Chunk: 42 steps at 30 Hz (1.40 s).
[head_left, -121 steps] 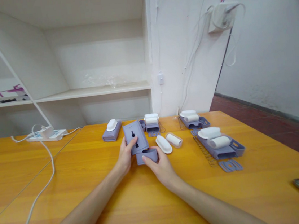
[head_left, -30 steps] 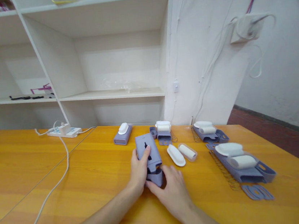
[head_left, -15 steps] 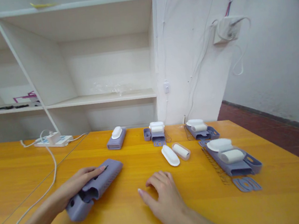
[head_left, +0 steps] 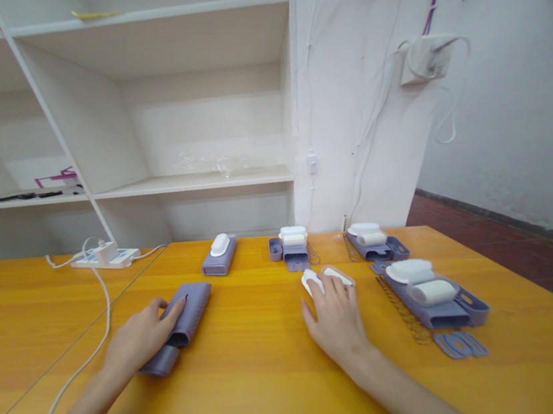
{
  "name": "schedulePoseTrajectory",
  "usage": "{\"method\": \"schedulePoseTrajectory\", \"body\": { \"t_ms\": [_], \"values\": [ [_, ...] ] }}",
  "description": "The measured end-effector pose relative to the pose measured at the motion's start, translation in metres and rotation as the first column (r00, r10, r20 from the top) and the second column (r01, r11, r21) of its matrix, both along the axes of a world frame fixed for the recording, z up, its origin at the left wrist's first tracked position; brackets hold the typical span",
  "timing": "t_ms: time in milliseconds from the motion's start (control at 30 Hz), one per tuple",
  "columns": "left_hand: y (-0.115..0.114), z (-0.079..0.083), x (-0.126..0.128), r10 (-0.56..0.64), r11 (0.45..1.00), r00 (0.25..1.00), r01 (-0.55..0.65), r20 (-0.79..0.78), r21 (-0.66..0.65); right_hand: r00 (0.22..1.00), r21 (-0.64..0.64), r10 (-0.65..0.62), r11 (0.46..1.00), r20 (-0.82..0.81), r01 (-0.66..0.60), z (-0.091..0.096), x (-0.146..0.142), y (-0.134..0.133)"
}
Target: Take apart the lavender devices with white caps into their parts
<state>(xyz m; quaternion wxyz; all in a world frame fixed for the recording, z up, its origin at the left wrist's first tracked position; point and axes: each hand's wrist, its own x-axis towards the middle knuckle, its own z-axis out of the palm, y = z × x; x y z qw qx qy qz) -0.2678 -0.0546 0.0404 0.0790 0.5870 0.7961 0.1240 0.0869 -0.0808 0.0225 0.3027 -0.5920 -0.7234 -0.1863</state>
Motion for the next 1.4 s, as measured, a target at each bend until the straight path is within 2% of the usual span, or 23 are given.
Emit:
{"method": "schedulePoseTrajectory", "body": {
  "t_ms": [100,167,233,300,367,467,533,600,633,733,867,933,1000,1100,1233,1267,1333,1400],
  "values": [
    [-0.001,0.0,0.007,-0.006,1.0,0.999,0.005,-0.052,-0.023,0.994,-0.037,-0.07,0.997,0.089,0.074,-0.005,0.004,0.003],
    [-0.002,0.002,0.011,-0.02,1.0,0.996,0.018,-0.091,-0.02,0.99,-0.063,-0.073,0.995,0.123,0.082,-0.009,0.005,0.004],
    [-0.004,0.006,0.019,-0.059,0.996,0.986,0.068,-0.153,0.056,0.992,-0.073,-0.033,0.996,0.121,0.042,-0.013,0.004,0.005],
    [-0.009,0.012,0.033,-0.17,0.961,0.959,0.212,-0.225,0.177,0.993,-0.079,0.074,0.995,0.09,-0.067,-0.016,0.002,0.004],
    [-0.015,0.018,0.055,-0.38,0.862,0.883,0.446,-0.274,0.24,0.969,-0.098,0.243,0.966,0.04,-0.238,-0.018,-0.001,0.002],
    [-0.023,0.021,0.098,-0.686,0.639,0.677,0.736,-0.265,0.224,0.87,-0.13,0.489,0.86,-0.061,-0.493,-0.016,-0.005,-0.006],
    [-0.024,0.018,0.125,-0.81,0.515,0.545,0.838,-0.216,0.181,0.806,-0.134,0.581,0.795,-0.112,-0.591,-0.013,-0.008,-0.012],
    [-0.019,0.013,0.144,-0.857,0.459,0.479,0.877,-0.188,0.14,0.775,-0.111,0.615,0.769,-0.144,-0.63,-0.01,-0.009,-0.016],
    [-0.016,0.011,0.151,-0.867,0.453,0.466,0.885,-0.179,0.109,0.778,-0.091,0.608,0.775,-0.159,-0.625,-0.01,-0.008,-0.017],
    [-0.009,0.01,0.16,-0.874,0.458,0.455,0.889,-0.17,0.027,0.82,-0.015,0.525,0.84,-0.23,-0.542,-0.011,-0.003,-0.013],
    [-0.013,0.023,0.159,-0.882,0.448,0.436,0.893,-0.179,-0.033,0.841,0.043,0.428,0.897,-0.331,-0.44,-0.018,0.005,-0.001],
    [-0.015,0.032,0.151,-0.864,0.474,0.46,0.88,-0.207,-0.022,0.846,0.052,0.4,0.911,-0.353,-0.409,-0.02,0.007,0.002],
    [-0.013,0.041,0.136,-0.819,0.537,0.531,0.843,-0.22,0.033,0.853,0.055,0.381,0.92,-0.357,-0.388,-0.021,0.008,0.004],
    [0.003,0.051,0.097,-0.702,0.686,0.683,0.725,-0.201,0.065,0.863,0.05,0.364,0.927,-0.35,-0.371,-0.022,0.008,0.004],
    [0.028,0.056,0.044,-0.62,0.777,0.77,0.629,-0.149,0.015,0.888,0.049,0.323,0.944,-0.327,-0.325,-0.019,0.009,0.007],
    [0.032,0.055,0.035,-0.626,0.777,0.769,0.629,-0.13,-0.018,0.901,0.054,0.301,0.953,-0.312,-0.299,-0.018,0.01,0.008],
    [0.034,0.051,0.023,-0.669,0.743,0.736,0.666,-0.104,-0.062,0.933,0.058,0.231,0.973,-0.276,-0.224,-0.015,0.015,0.013],
    [0.031,0.045,0.017,-0.684,0.727,0.719,0.686,-0.123,-0.031,0.962,0.035,0.121,0.993,-0.243,-0.116,-0.011,0.022,0.017]
  ]
}}
